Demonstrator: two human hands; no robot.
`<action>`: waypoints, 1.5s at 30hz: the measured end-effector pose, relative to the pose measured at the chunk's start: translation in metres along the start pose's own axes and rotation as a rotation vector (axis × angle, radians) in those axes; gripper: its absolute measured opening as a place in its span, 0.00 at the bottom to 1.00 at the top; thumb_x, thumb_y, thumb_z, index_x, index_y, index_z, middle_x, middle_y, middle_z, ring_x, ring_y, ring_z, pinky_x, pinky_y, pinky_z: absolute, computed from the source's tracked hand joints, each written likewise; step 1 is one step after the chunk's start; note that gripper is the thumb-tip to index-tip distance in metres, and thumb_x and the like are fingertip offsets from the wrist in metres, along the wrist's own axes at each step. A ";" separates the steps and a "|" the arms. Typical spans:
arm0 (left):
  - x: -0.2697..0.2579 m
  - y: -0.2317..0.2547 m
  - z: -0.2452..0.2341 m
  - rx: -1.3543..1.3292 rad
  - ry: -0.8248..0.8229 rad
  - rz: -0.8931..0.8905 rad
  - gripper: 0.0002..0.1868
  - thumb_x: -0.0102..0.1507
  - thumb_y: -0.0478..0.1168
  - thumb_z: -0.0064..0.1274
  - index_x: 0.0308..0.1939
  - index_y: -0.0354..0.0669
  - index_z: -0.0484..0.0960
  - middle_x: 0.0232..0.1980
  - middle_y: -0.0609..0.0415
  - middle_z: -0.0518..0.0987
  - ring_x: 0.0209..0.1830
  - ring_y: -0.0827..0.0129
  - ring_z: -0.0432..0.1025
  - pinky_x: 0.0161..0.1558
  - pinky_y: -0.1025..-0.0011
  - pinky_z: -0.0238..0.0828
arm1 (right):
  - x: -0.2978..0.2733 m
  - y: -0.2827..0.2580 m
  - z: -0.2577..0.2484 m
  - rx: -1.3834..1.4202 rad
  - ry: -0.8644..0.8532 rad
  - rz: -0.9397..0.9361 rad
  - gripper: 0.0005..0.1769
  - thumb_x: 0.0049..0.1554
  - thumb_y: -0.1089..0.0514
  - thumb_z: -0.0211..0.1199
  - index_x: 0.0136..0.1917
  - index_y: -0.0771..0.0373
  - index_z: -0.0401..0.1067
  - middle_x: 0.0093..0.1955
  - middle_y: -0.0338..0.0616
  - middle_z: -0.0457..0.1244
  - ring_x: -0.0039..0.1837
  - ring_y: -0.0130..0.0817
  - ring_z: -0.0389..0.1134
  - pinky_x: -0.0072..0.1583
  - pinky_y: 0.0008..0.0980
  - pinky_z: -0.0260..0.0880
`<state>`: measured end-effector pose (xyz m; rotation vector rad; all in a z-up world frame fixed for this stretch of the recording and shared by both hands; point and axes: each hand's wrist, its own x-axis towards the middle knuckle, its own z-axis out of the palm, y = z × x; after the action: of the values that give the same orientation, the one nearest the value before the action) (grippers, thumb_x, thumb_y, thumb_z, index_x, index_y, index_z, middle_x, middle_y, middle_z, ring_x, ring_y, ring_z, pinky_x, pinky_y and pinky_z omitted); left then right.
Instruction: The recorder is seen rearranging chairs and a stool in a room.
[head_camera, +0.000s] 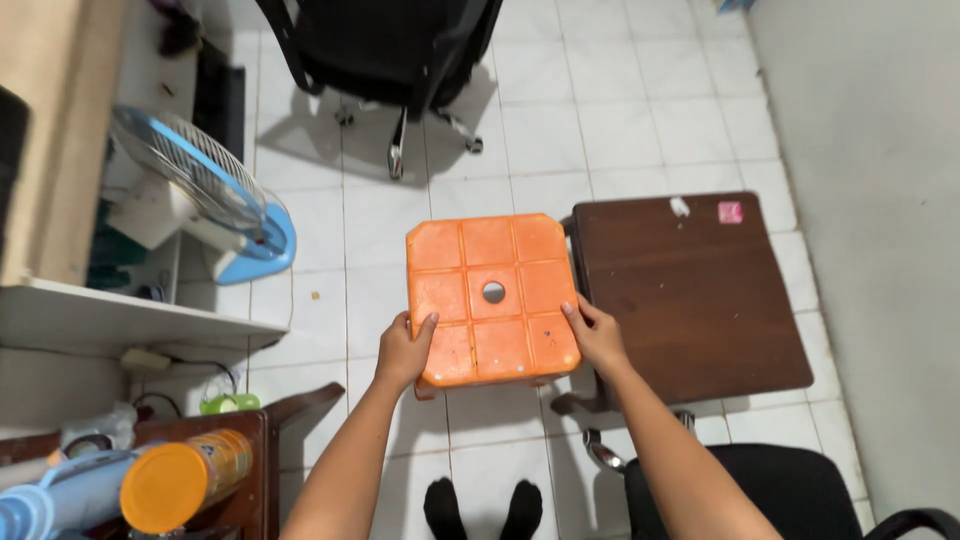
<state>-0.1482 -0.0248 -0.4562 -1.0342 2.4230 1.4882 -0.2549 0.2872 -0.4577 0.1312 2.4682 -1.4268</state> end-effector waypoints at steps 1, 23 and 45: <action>0.006 -0.008 0.006 0.006 -0.011 -0.019 0.39 0.62 0.60 0.55 0.63 0.29 0.73 0.52 0.34 0.82 0.52 0.52 0.80 0.53 0.62 0.75 | 0.006 0.013 0.005 -0.004 -0.009 0.020 0.30 0.60 0.41 0.63 0.68 0.60 0.72 0.57 0.48 0.73 0.58 0.27 0.71 0.59 0.29 0.70; 0.068 -0.086 0.072 0.082 -0.046 0.052 0.34 0.66 0.57 0.51 0.60 0.27 0.73 0.52 0.34 0.81 0.53 0.48 0.78 0.54 0.59 0.74 | 0.060 0.111 0.057 0.070 -0.157 0.110 0.29 0.63 0.45 0.60 0.73 0.58 0.67 0.61 0.41 0.70 0.60 0.23 0.68 0.62 0.26 0.67; 0.080 -0.119 0.100 0.107 -0.081 0.045 0.30 0.68 0.55 0.48 0.60 0.30 0.73 0.54 0.33 0.79 0.57 0.43 0.74 0.57 0.55 0.70 | 0.067 0.132 0.064 0.022 -0.206 0.119 0.27 0.64 0.48 0.58 0.74 0.56 0.66 0.60 0.40 0.70 0.59 0.22 0.67 0.61 0.25 0.67</action>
<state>-0.1612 -0.0153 -0.6304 -0.8873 2.4540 1.3687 -0.2772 0.2944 -0.6175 0.1267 2.2407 -1.3461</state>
